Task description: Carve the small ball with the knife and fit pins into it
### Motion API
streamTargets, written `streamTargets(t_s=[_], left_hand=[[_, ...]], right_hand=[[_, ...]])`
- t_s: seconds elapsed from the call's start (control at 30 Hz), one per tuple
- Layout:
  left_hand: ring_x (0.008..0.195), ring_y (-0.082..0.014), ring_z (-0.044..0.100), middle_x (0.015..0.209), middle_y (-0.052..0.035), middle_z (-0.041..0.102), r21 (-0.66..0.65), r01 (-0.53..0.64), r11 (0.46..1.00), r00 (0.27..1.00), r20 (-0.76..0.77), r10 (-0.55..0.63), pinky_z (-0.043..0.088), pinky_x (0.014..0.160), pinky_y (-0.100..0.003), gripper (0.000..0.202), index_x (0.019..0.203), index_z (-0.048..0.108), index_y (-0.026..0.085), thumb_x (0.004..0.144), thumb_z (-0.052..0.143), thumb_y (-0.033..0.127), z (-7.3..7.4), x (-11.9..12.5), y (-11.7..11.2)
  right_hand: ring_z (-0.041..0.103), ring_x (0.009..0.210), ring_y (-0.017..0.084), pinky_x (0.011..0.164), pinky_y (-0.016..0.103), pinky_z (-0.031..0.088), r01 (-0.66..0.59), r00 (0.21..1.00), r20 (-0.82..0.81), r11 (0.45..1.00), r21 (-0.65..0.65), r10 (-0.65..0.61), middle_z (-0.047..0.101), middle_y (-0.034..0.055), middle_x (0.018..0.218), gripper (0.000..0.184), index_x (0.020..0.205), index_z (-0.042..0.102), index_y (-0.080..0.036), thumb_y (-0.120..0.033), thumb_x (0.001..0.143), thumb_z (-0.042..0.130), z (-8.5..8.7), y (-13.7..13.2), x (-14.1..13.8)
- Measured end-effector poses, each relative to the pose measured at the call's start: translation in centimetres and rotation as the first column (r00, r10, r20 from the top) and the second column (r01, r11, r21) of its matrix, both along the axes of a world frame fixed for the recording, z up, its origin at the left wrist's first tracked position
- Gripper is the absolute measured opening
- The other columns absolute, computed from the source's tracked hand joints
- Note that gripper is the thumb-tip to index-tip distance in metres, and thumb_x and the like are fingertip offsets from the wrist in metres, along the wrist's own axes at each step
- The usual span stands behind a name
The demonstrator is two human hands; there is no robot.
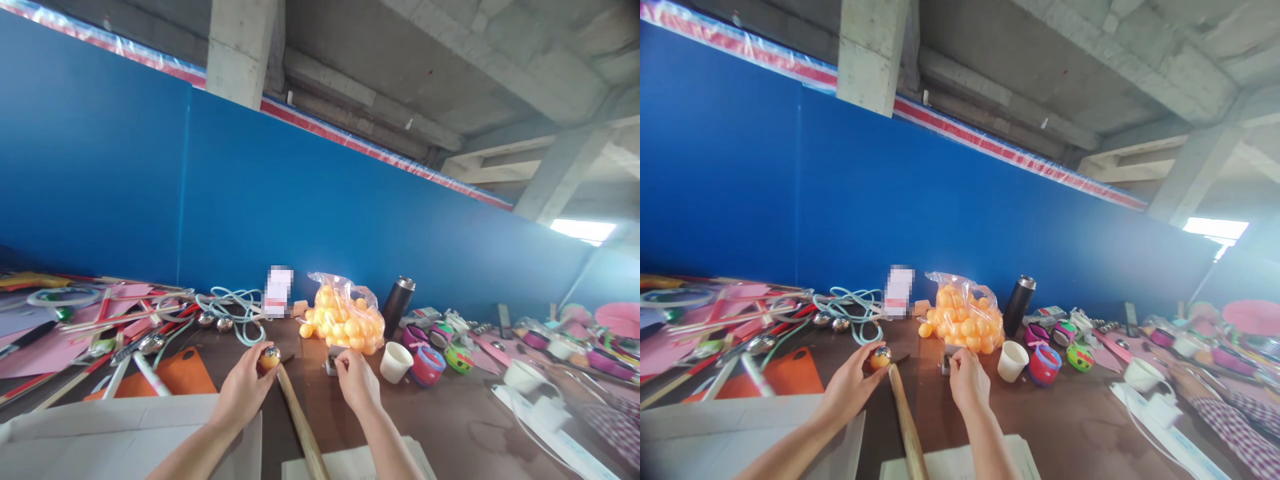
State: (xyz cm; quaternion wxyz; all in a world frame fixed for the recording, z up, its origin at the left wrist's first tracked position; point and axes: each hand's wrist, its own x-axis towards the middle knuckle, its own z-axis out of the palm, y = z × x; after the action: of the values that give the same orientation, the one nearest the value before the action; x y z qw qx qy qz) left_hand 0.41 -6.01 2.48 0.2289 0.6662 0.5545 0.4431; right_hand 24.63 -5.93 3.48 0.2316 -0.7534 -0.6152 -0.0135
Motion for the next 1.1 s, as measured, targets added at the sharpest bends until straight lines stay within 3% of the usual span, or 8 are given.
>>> streamTargets(t_s=[0.17,0.5,0.8,1.1], left_hand=[[0.096,-0.0172,0.058,0.108,-0.0005,0.06,-0.003,-0.001,1.0,1.0,-0.001,0.001,0.041,0.084,-0.028,0.033,0.108,0.05,0.027,0.075,0.05,0.033,0.1,0.0,0.0],[0.098,-0.0168,0.057,0.111,0.0005,0.06,-0.015,-0.007,1.0,1.0,0.0,0.007,0.041,0.085,-0.027,0.034,0.108,0.05,0.029,0.074,0.05,0.033,0.2,0.0,-0.1],[0.099,-0.0176,0.057,0.111,-0.001,0.059,-0.01,0.011,1.0,1.0,0.0,-0.011,0.041,0.084,-0.029,0.034,0.109,0.049,0.028,0.075,0.05,0.031,0.0,0.1,0.0],[0.097,-0.0175,0.058,0.109,-0.0016,0.061,-0.005,0.009,1.0,1.0,-0.001,-0.009,0.042,0.082,-0.028,0.033,0.108,0.05,0.027,0.075,0.05,0.03,0.1,0.1,-0.1]], right_hand=[[0.059,0.077,0.013,0.055,0.02,0.032,-0.013,1.0,0.013,1.0,0.022,0.013,0.06,-0.0027,0.092,0.015,0.087,0.059,-0.032,-0.032,0.08,0.047,-0.1,0.4,-0.1],[0.058,0.068,0.012,0.052,0.022,0.028,-0.036,0.996,0.078,0.998,0.043,0.033,0.06,-0.0034,0.089,0.019,0.075,0.059,-0.028,-0.028,0.082,0.041,-0.3,1.0,-0.7],[0.059,0.074,0.011,0.055,0.021,0.032,-0.072,0.993,0.094,0.997,0.037,0.068,0.06,-0.0049,0.095,0.016,0.085,0.059,-0.032,-0.033,0.084,0.042,-0.1,0.5,-1.1],[0.061,0.073,0.013,0.051,0.021,0.031,-0.011,0.992,0.128,1.0,-0.015,0.012,0.061,-0.0017,0.092,0.013,0.084,0.059,-0.028,-0.029,0.083,0.046,0.1,0.7,-0.9]])
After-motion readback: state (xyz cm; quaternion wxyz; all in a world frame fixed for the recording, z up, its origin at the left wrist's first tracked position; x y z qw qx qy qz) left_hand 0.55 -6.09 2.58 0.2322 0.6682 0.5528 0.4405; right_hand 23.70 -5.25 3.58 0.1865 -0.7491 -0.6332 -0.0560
